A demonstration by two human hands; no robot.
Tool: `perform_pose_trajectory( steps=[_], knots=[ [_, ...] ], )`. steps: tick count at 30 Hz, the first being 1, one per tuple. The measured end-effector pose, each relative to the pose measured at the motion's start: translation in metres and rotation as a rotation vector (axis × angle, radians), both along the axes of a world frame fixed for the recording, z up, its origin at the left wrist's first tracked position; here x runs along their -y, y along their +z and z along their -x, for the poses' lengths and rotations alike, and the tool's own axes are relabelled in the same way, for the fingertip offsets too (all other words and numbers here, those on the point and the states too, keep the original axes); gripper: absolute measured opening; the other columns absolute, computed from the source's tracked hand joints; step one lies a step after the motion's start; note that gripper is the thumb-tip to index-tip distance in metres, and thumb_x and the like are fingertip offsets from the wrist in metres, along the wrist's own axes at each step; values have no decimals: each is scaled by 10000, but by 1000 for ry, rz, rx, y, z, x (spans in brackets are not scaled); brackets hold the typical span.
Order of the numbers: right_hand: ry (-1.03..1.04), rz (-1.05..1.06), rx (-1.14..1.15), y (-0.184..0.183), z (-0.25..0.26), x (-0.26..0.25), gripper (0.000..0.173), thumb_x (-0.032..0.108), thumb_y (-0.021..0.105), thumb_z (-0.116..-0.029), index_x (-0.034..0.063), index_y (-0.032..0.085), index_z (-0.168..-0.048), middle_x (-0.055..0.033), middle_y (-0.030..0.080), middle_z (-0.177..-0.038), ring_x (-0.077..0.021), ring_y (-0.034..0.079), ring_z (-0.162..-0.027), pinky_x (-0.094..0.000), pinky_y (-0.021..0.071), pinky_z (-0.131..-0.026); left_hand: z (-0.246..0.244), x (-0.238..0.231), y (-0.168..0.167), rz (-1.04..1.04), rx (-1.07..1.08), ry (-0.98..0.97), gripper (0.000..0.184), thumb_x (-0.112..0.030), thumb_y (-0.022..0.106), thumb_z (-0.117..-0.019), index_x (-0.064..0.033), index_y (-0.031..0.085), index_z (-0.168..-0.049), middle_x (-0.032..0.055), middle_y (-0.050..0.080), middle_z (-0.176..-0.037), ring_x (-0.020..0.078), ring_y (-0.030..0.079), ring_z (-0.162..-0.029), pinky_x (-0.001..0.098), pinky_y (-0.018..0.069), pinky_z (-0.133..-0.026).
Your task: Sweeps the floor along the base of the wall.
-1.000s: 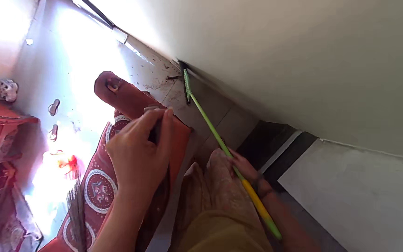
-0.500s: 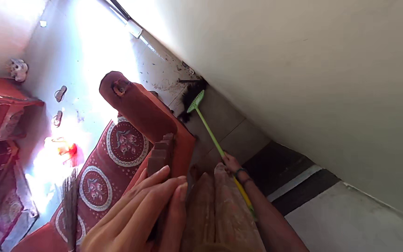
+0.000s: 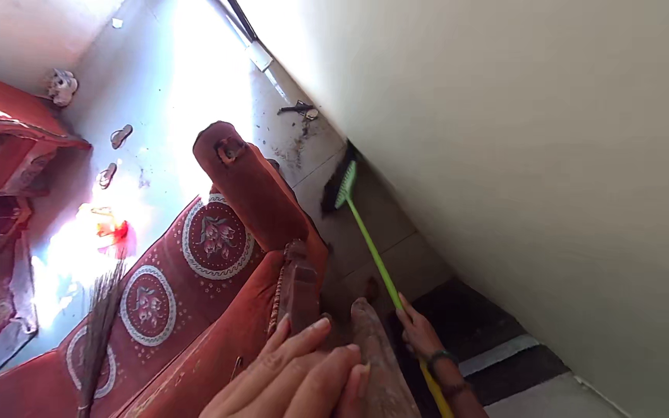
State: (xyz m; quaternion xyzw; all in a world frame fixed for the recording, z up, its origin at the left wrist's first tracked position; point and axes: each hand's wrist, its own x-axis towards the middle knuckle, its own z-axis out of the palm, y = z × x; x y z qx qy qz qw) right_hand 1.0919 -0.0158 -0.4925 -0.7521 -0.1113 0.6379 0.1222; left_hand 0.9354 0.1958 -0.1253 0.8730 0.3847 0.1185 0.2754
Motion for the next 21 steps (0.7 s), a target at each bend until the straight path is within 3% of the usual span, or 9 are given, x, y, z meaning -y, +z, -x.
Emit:
perform_pose_trajectory(
  steps=[2,5,9,12,15,17,19,21],
  knots=[
    [-68,84,-27,-21,-4,-32,548,339,372,-1131,248,235,-1653,-210,630,-926,-277,586,-589,-454,531,-550,-1,0,0,8,-1,8,152,-179,666,-993,-84,784,-1012,19,793,-965,142,727,-1095,362,546,-1071],
    [-112,82,-62,-23,-5,-88,530,314,368,-1135,220,255,-1644,-203,629,-981,-252,591,-592,-425,533,-547,-1,-4,-1,18,-2,17,155,-187,669,-992,-83,782,-1016,25,792,-962,149,728,-1093,379,545,-1069],
    [-131,56,-113,-23,-6,-108,545,354,376,-1133,226,242,-1646,-139,603,-867,-185,560,-529,-347,512,-494,-2,0,-1,-3,-17,4,158,-189,666,-993,-86,783,-1018,21,791,-967,146,723,-1104,374,533,-1083],
    [-96,-5,-114,-67,-4,-125,546,354,359,-1136,251,217,-1653,-152,595,-884,-198,536,-540,-364,496,-509,-3,1,-2,-31,-34,1,154,-181,671,-991,-78,782,-1023,30,792,-967,152,727,-1098,376,532,-1082],
    [-25,-106,-84,-105,-6,-195,531,335,344,-1137,245,235,-1649,-175,608,-944,-228,555,-586,-397,513,-551,-3,0,-2,-49,-53,-2,153,-166,667,-996,-59,774,-1017,51,793,-973,157,732,-1087,379,535,-1078],
    [70,-172,-55,-105,-13,-261,525,330,348,-1133,198,268,-1635,-177,625,-969,-234,593,-649,-392,535,-621,-3,-1,-3,-67,-59,-4,152,-157,668,-996,-48,773,-1003,62,793,-967,156,738,-1070,368,547,-1064],
    [141,-225,-28,-95,-20,-308,548,352,369,-1128,217,245,-1645,-174,640,-966,-229,604,-670,-379,538,-644,-4,-3,-5,-65,-50,-7,150,-145,668,-995,-37,771,-1004,69,792,-973,159,738,-1071,362,552,-1060],
    [177,-282,-10,-80,-18,-313,566,361,376,-1126,260,207,-1656,-180,637,-953,-240,599,-644,-393,536,-616,-1,-4,-5,-46,-39,-6,147,-140,668,-994,-40,774,-1018,62,792,-986,163,735,-1083,374,555,-1065]
  ],
)
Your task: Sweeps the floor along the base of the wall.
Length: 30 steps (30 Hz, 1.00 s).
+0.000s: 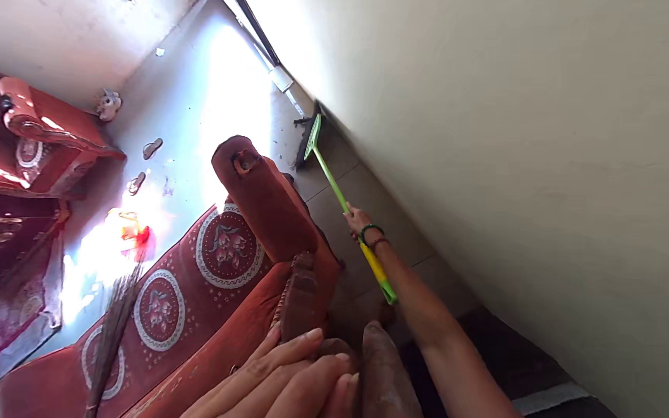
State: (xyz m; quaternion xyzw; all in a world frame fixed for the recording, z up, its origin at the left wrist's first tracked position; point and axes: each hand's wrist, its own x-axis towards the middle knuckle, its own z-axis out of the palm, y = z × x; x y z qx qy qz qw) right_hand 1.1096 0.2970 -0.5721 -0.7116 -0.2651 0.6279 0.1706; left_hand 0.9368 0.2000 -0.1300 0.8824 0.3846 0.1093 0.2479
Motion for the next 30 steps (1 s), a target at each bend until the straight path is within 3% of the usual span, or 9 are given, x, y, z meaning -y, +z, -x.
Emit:
perform_pose_trajectory(
  steps=[5,8,10,13,16,19,24,27,30],
  knots=[
    [-53,-17,59,38,1,145,578,299,413,-1118,250,215,-1659,-250,655,-1149,-316,634,-701,-501,555,-661,1,1,-4,8,62,31,153,-179,668,-997,-86,789,-1011,10,794,-968,142,731,-1091,373,561,-1057],
    [-59,220,61,26,-4,189,578,320,405,-1125,125,227,-1639,-272,635,-1152,-343,658,-752,-504,567,-706,-1,1,-6,4,88,70,152,-189,674,-995,-93,792,-998,1,793,-945,142,735,-1080,371,565,-1052],
    [-20,329,88,6,-5,169,477,347,402,-1122,30,441,-1477,-243,636,-1055,-321,659,-769,-479,566,-714,0,3,-6,-11,92,83,153,-195,672,-995,-98,790,-991,-10,792,-940,137,736,-1076,365,574,-1043],
    [77,224,149,25,-2,103,439,336,432,-1110,-2,532,-1371,-226,652,-1050,-309,679,-814,-472,573,-752,1,4,-9,-66,89,79,173,-223,652,-1005,-123,790,-981,-29,791,-952,114,732,-1078,336,585,-1022],
    [129,79,183,70,10,53,442,270,498,-1073,12,488,-1432,-237,666,-1138,-333,710,-918,-495,582,-822,2,2,-12,-117,99,64,189,-236,636,-1012,-132,790,-977,-39,790,-960,95,730,-1077,305,592,-1006],
    [79,48,40,99,24,31,521,227,500,-1058,64,291,-1507,-157,612,-983,-221,653,-701,-390,571,-640,3,2,-15,-168,119,55,203,-248,620,-1014,-146,789,-966,-51,787,-944,84,732,-1060,285,603,-973],
    [193,-22,33,116,-24,36,669,184,522,-1045,216,217,-1640,-181,627,-999,-244,597,-641,-410,538,-595,2,3,-14,-183,131,39,208,-238,613,-1016,-136,786,-961,-47,789,-952,94,737,-1056,290,610,-966],
    [95,-6,192,98,-79,43,669,174,533,-1041,232,251,-1645,-245,653,-1165,-324,681,-806,-484,577,-733,2,4,-12,-197,121,42,208,-240,617,-1013,-135,789,-961,-49,789,-941,89,739,-1044,284,612,-961],
    [37,-13,240,100,-54,39,676,184,529,-1038,156,232,-1645,-254,651,-1174,-338,689,-851,-494,576,-774,1,5,-13,-197,128,46,215,-243,611,-1016,-135,790,-964,-47,789,-942,90,740,-1040,283,615,-953]
  ],
)
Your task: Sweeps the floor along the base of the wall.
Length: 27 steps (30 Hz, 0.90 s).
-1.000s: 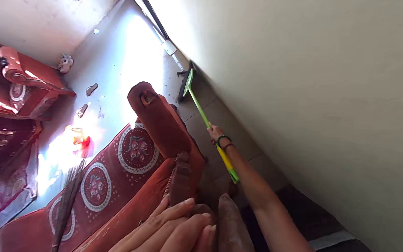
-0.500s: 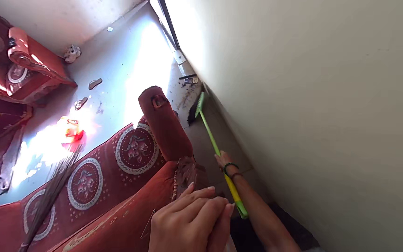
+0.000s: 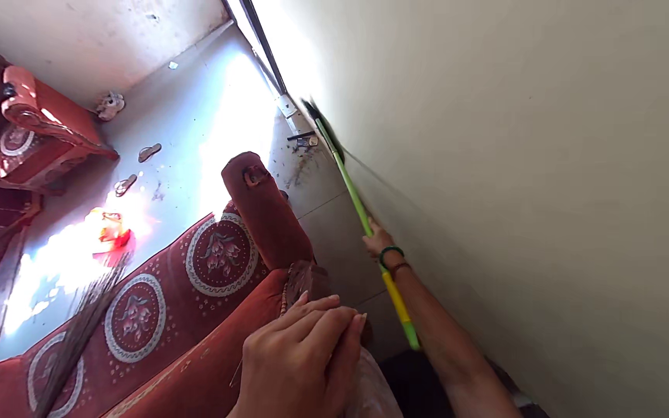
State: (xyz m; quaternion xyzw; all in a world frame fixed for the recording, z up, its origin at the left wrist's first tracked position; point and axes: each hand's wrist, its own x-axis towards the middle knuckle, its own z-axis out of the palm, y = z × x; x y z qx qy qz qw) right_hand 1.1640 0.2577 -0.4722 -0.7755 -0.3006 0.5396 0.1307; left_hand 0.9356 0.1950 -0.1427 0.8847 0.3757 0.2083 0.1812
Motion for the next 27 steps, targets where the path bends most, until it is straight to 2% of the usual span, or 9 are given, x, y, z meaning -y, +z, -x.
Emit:
perform_pose_trajectory(
  steps=[3,6,8,11,16,19,21,24,27],
  knots=[
    [85,0,-73,21,24,16,732,170,525,-1021,202,175,-1663,-225,660,-1105,-297,660,-741,-460,569,-689,1,3,0,-9,7,-8,218,-251,616,-1015,-133,791,-956,-42,790,-943,88,743,-1028,264,616,-932],
    [80,42,-150,25,-15,32,719,188,522,-1042,275,165,-1661,-156,622,-952,-205,571,-594,-371,523,-559,0,5,0,-20,14,-8,215,-241,618,-1013,-130,790,-951,-40,790,-939,93,745,-1024,263,618,-927],
    [10,43,-66,9,-33,37,697,215,537,-1043,252,206,-1655,-193,642,-990,-238,613,-653,-396,546,-608,1,8,1,-21,7,-5,216,-234,614,-1012,-125,789,-947,-36,790,-941,95,746,-1021,272,618,-933],
    [13,17,-1,25,3,30,710,165,536,-1026,173,205,-1655,-262,654,-1171,-339,687,-842,-492,571,-770,0,8,1,-21,11,-2,223,-239,608,-1017,-128,789,-950,-40,790,-946,92,744,-1026,275,619,-931],
    [-8,21,-187,35,-20,57,704,189,537,-1052,231,182,-1658,-118,603,-865,-153,546,-531,-305,502,-500,-1,7,2,-10,8,-6,218,-229,610,-1014,-120,790,-959,-33,788,-946,102,745,-1027,284,622,-934],
    [-53,96,-24,11,-19,63,727,185,543,-1041,223,171,-1664,-230,658,-1019,-279,639,-698,-431,558,-658,-2,11,5,6,-15,3,216,-225,613,-1012,-111,793,-971,-24,790,-959,102,746,-1026,279,623,-918],
    [-40,78,-9,22,6,66,744,181,534,-1040,216,138,-1669,-253,658,-1097,-323,664,-777,-473,563,-724,-2,5,8,10,-34,10,215,-236,615,-1012,-119,794,-987,-29,787,-954,86,749,-981,277,633,-875],
    [-136,-26,-92,55,48,137,676,259,597,-1042,205,281,-1636,-285,668,-1166,-413,697,-898,-584,575,-790,6,7,11,41,-101,6,227,-281,615,-1000,-150,799,-1006,-23,770,-900,65,710,-775,296,593,-665],
    [-162,40,-107,93,84,208,645,279,550,-1071,208,264,-1645,-276,669,-1226,-435,687,-1053,-611,542,-919,8,4,8,91,-106,-63,262,-300,598,-1023,-114,778,-1065,26,761,-891,74,695,-738,311,564,-644]
  ],
)
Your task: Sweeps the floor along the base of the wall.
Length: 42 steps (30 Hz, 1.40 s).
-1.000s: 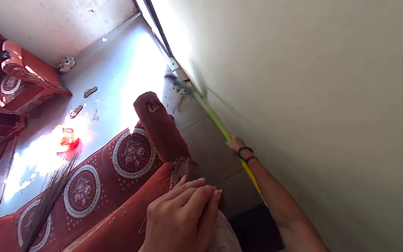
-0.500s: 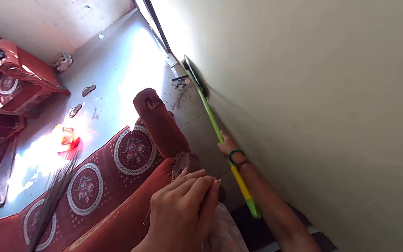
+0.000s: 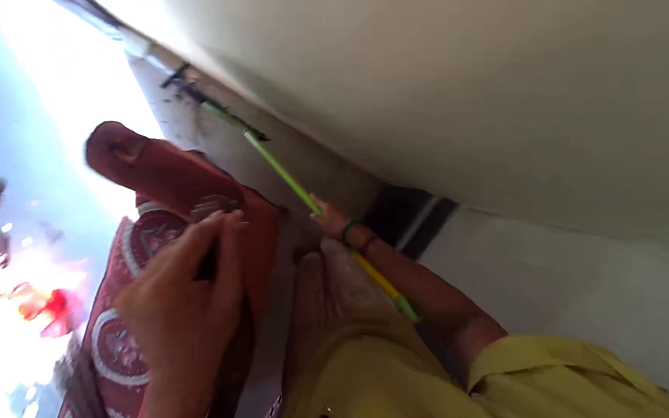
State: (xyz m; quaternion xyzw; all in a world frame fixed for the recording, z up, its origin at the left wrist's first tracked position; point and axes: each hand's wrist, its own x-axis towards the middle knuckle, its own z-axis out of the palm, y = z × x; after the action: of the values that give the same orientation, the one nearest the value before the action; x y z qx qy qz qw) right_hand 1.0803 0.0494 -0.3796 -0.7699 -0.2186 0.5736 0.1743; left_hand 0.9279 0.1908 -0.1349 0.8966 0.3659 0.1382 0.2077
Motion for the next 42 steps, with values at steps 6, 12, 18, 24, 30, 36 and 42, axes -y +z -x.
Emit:
perform_pose_trajectory(
  steps=[6,12,18,24,30,36,42],
  knots=[
    [13,231,-6,46,89,123,691,266,452,-1090,222,86,-1674,-262,673,-1214,-421,684,-1081,-592,531,-960,-1,-5,1,9,-16,-58,307,-352,555,-1058,-123,756,-1094,30,764,-936,74,690,-750,339,540,-668],
    [-276,540,56,51,145,221,759,204,497,-1058,206,52,-1673,-291,651,-1250,-460,668,-1101,-622,524,-948,-3,-3,4,-41,-25,-136,351,-374,512,-1081,-114,748,-1065,72,744,-902,183,695,-762,476,517,-689],
    [-392,430,-1,-70,128,195,667,220,569,-1031,66,286,-1615,-257,550,-1449,-397,578,-1304,-566,453,-1086,-2,-8,-2,18,72,-118,335,-408,520,-1074,-164,749,-1060,-23,763,-906,48,679,-715,332,533,-664],
    [-555,296,-55,4,229,261,678,234,540,-1068,221,209,-1660,-244,635,-1299,-376,687,-981,-553,557,-869,2,-10,-6,60,67,-154,350,-438,516,-1065,-179,749,-1091,-49,771,-966,7,693,-840,327,525,-794],
    [-700,372,-93,-100,211,232,644,209,524,-1053,176,259,-1639,-241,627,-1287,-349,687,-993,-512,565,-870,5,-14,-10,91,61,-157,330,-454,522,-1061,-213,742,-1111,-91,765,-961,-32,686,-826,263,535,-757],
    [-763,191,-252,-40,236,232,667,339,527,-1079,304,199,-1658,-161,643,-1003,-217,574,-631,-396,528,-596,4,-21,-13,85,68,-184,355,-460,524,-1060,-184,735,-1132,-86,761,-990,-34,689,-862,231,548,-782],
    [-989,344,-277,21,320,286,653,237,508,-1087,232,195,-1660,-163,619,-957,-211,546,-599,-392,506,-553,2,-20,-16,112,78,-187,403,-459,506,-1067,-124,714,-1150,-40,756,-1004,-23,692,-886,209,549,-795]
  ],
)
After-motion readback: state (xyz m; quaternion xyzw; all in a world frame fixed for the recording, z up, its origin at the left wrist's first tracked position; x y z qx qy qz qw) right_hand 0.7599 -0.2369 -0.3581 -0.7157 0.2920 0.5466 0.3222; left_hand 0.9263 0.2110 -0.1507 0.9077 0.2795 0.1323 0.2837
